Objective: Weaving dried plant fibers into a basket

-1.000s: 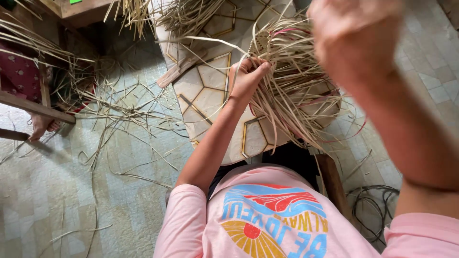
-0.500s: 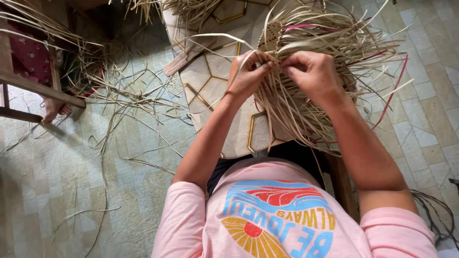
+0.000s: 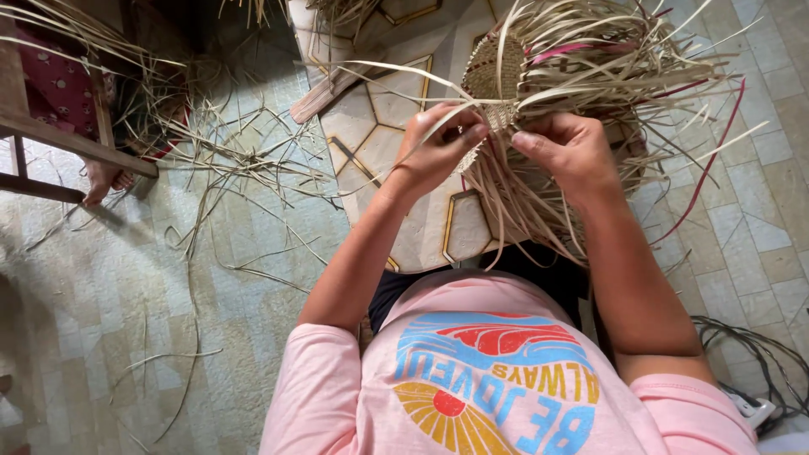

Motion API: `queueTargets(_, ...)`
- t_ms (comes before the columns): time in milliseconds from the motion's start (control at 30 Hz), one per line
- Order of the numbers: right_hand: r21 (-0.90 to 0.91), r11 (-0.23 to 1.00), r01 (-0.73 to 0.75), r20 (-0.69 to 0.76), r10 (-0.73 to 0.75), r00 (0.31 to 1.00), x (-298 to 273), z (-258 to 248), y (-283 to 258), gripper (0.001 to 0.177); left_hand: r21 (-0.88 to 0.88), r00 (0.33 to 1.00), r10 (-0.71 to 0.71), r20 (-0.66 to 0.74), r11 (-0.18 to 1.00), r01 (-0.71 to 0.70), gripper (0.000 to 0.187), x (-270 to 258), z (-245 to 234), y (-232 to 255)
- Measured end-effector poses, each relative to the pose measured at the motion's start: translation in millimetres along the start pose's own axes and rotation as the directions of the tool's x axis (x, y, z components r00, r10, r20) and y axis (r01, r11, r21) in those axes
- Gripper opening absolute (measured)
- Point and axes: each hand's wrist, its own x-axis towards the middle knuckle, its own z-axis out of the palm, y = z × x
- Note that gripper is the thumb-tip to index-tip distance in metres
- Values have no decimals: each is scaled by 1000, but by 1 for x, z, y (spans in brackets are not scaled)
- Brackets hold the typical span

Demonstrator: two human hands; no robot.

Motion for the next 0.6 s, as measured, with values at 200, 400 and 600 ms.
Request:
queueTargets(200, 11, 999, -40, 78, 39, 996, -8, -19, 23, 19, 97, 984, 176, -15, 980, -174, 6, -13, 12, -4)
queueTargets(400, -71, 997, -20, 61, 24, 998, -23, -38, 24, 18, 181, 955, 291, -62, 944, -276, 4, -26, 26, 4)
queueTargets(600, -292, 956, -16, 185, 73, 980, -39, -9, -13, 27, 51, 968, 238, -75, 971, -235, 3, -30, 32, 10)
